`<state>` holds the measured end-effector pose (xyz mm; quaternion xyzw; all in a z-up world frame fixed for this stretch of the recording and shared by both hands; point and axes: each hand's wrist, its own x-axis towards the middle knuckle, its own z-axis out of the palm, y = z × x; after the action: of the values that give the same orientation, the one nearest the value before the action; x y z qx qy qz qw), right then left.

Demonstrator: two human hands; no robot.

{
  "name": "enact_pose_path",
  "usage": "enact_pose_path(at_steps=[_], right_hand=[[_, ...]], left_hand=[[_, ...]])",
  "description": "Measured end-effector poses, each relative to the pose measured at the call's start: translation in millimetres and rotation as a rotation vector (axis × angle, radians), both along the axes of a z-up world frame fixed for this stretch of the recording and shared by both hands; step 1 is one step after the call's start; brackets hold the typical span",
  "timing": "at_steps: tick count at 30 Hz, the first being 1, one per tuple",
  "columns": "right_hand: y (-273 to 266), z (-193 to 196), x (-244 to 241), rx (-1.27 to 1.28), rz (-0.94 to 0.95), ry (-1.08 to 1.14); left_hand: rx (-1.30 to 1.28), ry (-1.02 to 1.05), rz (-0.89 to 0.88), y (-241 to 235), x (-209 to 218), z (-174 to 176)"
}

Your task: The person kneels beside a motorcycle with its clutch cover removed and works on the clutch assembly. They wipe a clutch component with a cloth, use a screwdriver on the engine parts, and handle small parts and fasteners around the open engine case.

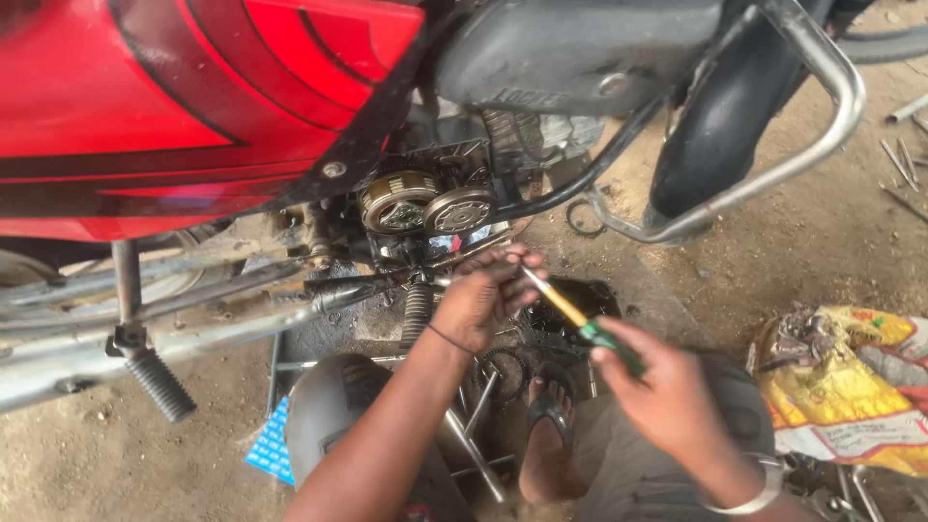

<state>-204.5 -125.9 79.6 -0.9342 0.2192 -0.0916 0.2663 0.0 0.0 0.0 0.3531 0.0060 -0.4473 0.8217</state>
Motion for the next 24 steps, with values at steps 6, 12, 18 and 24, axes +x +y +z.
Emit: enact_pose_path(at_steps=[6, 12, 18, 24], right_hand=[[31, -59, 6, 0.856, -0.325, -0.128], [52, -68, 39, -0.030, 0.021, -0.272], [66, -106, 79, -0.042, -0.022, -0.301], [69, -114, 102, -0.046, -0.074, -0.284]], left_hand=[[0.139, -0.042, 0.029, 13, 8, 5], [0.328, -0.009, 0.080, 1, 33, -56], [0.287, 0.098, 0.200, -14, 74, -97], [0.221, 0.026, 0.252, -29, 84, -104]])
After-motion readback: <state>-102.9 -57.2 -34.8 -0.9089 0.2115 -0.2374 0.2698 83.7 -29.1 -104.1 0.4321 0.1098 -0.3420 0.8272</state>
